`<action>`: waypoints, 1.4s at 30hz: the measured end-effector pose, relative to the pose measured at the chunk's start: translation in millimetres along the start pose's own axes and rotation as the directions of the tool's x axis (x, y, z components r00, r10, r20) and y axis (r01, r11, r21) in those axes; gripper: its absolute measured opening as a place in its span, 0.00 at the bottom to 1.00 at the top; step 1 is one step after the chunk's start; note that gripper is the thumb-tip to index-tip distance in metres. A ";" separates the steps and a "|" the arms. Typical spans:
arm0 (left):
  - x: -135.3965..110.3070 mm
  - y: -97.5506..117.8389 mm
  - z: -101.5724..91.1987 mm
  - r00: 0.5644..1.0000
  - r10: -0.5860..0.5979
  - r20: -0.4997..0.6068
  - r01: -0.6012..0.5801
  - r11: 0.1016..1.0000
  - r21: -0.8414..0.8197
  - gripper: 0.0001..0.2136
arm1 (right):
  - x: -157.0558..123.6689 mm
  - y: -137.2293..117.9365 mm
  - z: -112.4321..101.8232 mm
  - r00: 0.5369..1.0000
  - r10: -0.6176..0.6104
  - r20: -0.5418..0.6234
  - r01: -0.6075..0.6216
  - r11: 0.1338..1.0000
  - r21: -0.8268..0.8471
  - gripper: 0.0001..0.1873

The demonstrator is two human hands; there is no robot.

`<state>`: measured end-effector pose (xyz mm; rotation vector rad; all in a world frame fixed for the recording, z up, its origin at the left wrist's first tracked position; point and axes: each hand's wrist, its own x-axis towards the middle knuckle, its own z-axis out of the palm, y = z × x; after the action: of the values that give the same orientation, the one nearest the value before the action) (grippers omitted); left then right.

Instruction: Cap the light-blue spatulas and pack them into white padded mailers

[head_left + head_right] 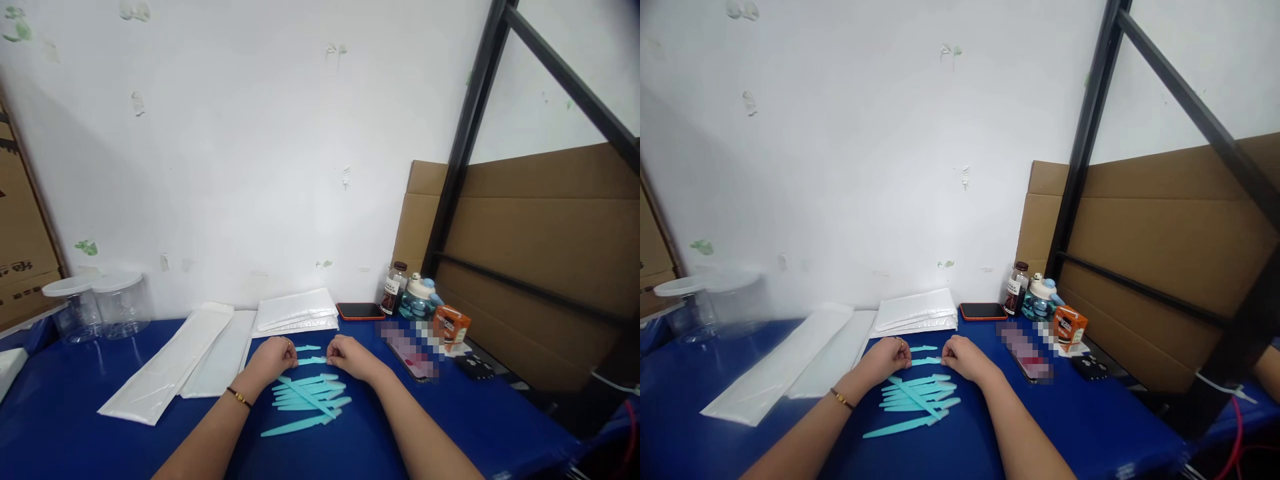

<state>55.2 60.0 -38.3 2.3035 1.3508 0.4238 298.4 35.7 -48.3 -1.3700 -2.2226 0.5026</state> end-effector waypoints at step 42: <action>-26.8 -11.4 -30.7 0.978 0.196 0.077 -0.201 0.977 0.065 0.12 | -9.0 -20.4 -10.9 0.993 -0.044 -0.105 0.046 0.999 0.021 0.07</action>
<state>19.6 47.9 -18.8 2.5003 1.1244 0.3575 293.2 19.4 -30.2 -1.3009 -2.1517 0.4292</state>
